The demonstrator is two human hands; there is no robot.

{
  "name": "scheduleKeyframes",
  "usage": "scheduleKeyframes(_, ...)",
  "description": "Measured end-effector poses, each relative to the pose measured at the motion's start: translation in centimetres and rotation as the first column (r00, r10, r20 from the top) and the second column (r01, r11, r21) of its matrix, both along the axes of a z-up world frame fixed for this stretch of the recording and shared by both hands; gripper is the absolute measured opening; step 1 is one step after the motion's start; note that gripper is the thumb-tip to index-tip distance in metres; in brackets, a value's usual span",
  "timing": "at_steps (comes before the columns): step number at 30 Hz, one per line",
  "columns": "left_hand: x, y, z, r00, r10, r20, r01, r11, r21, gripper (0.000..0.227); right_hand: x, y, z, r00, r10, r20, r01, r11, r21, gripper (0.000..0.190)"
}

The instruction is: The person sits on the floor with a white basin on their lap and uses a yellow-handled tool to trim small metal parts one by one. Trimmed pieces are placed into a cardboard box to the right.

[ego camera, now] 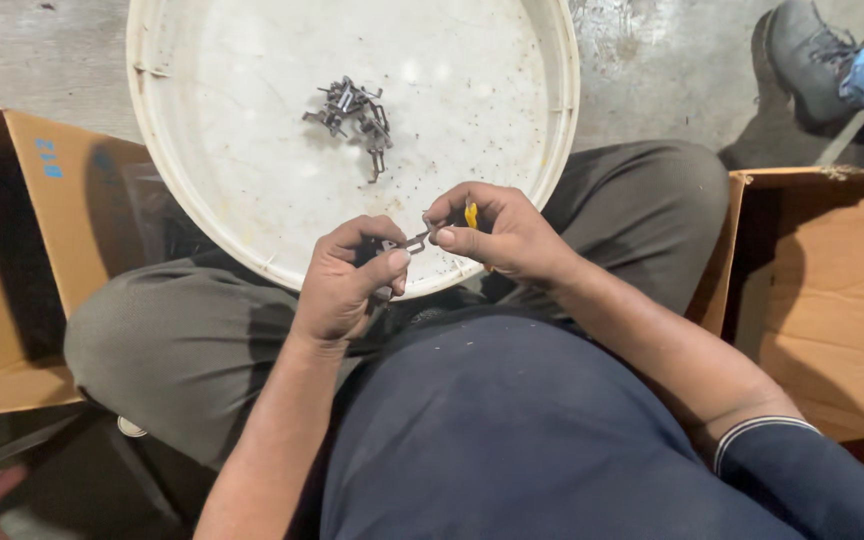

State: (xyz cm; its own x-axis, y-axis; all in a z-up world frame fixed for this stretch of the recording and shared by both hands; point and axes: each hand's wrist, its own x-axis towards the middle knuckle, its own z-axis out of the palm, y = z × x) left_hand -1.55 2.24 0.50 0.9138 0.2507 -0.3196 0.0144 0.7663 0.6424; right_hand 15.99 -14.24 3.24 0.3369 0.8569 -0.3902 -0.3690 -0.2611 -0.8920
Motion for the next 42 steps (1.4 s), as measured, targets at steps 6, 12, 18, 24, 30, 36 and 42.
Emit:
scheduleKeyframes(6,0.2,0.0,0.1,0.998,-0.064,-0.008,0.065,0.992,0.104,0.015,0.4,-0.4,-0.2,0.998,0.060,-0.014,-0.060,0.998,0.016,0.025)
scheduleKeyframes(12,0.5,-0.2,-0.4,0.998,-0.036,-0.054,0.037,0.999,0.013,0.014,0.6,-0.4,0.5,0.941,0.176,0.290,-0.190,0.982,0.021,0.016)
scheduleKeyframes(18,1.1,-0.3,-0.5,0.978,-0.118,-0.170,0.155,0.961,0.227,0.012,0.4,-0.5,0.3,0.787,0.279,0.550,-0.236,0.960,-0.149,0.016)
scheduleKeyframes(24,0.9,-0.6,-0.7,0.985,-0.116,-0.124,0.142,0.963,0.227,0.011,-0.2,0.4,-1.2,0.882,0.132,0.452,-0.055,0.982,-0.181,0.022)
scheduleKeyframes(30,0.5,0.3,-0.3,0.993,-0.041,-0.112,0.061,0.980,0.187,0.012,0.7,0.1,-0.7,0.985,-0.035,0.171,0.073,0.973,-0.220,0.027)
scheduleKeyframes(36,1.3,0.2,0.3,0.995,-0.025,-0.098,0.051,0.961,0.273,0.023,-0.1,0.4,-0.2,0.944,0.145,0.296,-0.128,0.989,-0.073,0.021)
scheduleKeyframes(42,1.3,0.1,-0.5,0.987,0.038,-0.156,-0.027,0.997,0.074,0.030,-0.3,1.6,1.5,0.630,0.159,0.760,0.010,0.977,-0.212,0.018)
